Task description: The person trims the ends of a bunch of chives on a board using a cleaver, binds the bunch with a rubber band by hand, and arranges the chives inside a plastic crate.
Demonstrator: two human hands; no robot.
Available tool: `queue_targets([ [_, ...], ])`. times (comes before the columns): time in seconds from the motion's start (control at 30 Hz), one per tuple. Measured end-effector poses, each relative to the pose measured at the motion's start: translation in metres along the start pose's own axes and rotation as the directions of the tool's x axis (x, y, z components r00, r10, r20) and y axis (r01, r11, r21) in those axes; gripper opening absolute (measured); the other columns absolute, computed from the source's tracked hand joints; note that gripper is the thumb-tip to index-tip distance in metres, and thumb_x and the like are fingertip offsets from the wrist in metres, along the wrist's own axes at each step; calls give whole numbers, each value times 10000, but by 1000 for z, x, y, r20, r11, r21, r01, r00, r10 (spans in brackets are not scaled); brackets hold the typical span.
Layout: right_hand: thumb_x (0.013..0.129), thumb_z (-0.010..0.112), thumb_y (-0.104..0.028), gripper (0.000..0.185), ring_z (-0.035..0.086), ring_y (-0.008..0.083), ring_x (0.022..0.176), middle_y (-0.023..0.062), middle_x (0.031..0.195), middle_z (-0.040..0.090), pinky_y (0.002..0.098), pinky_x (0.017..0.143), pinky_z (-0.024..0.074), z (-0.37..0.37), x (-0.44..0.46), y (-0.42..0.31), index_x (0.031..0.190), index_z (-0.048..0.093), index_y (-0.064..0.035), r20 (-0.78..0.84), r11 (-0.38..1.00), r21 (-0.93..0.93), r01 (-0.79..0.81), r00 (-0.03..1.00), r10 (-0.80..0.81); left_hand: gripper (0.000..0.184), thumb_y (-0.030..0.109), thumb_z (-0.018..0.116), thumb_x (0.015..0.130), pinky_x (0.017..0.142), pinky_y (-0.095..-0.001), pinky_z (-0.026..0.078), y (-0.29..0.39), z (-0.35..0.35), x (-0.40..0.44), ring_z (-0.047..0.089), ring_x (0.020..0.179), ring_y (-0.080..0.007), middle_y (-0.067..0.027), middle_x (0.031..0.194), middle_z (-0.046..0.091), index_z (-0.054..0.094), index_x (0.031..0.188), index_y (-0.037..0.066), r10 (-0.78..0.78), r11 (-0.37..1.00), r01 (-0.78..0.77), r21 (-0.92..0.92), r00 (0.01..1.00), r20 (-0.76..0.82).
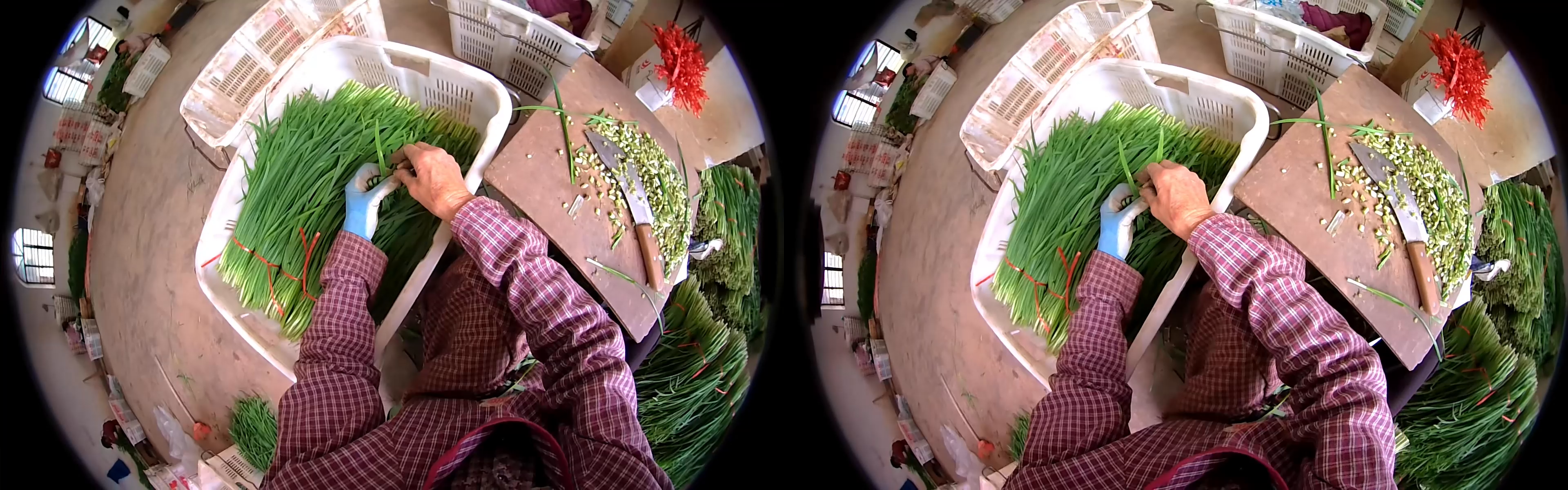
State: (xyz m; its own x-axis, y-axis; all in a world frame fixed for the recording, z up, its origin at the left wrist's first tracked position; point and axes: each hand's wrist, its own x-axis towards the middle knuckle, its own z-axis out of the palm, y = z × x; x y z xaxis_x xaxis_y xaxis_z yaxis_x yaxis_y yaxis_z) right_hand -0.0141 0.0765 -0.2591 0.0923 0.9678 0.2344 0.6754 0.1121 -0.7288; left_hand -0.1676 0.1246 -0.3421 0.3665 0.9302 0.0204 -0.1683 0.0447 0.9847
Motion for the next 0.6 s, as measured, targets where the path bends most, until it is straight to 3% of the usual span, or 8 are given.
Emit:
queue_targets([
  [0.07,791,673,-111,172,652,343,834,150,917,658,412,771,520,6,0,7,941,676,-28,-4,999,-49,-23,1000,23,175,-30,648,811,796,-232,436,-4,-2,1,559,869,-91,-15,917,616,613,977,11,-26,1000,26,-16,1000,4],
  [0.27,807,677,-160,184,649,337,860,151,895,675,395,755,512,14,0,15,932,671,-26,68,990,94,-103,993,97,157,-27,650,810,780,-237,440,-4,-4,2,552,837,-87,-3,903,609,612,957,15,-34,999,34,-14,999,4],
  [0.37,820,662,-171,173,653,332,829,162,896,678,396,740,512,19,-1,11,918,665,-28,42,990,41,-132,991,130,131,-31,671,814,754,-235,461,-4,-4,2,571,812,-87,-12,883,615,634,934,4,-12,1000,12,-21,1000,-3],
  [0.47,850,634,-224,211,650,337,823,164,856,672,412,747,510,32,5,25,931,654,-30,-94,973,11,-229,969,228,120,-10,663,813,769,-240,445,-2,-3,1,553,825,-85,-12,888,614,626,924,19,-35,999,35,-25,999,27],
  [0.53,878,601,-220,219,654,342,823,179,851,669,404,740,507,19,12,28,938,633,-13,-133,849,451,-275,920,369,109,-2,666,817,774,-246,449,-4,-5,1,559,831,-87,-17,890,621,634,919,17,-87,995,88,-45,996,12],
  [0.6,873,610,-189,191,658,340,808,178,846,668,393,732,505,15,4,23,927,627,-6,-124,848,490,-203,946,299,115,3,669,820,779,-259,457,-2,-3,1,566,834,-91,-21,893,624,632,929,13,-74,997,75,-16,997,23],
])
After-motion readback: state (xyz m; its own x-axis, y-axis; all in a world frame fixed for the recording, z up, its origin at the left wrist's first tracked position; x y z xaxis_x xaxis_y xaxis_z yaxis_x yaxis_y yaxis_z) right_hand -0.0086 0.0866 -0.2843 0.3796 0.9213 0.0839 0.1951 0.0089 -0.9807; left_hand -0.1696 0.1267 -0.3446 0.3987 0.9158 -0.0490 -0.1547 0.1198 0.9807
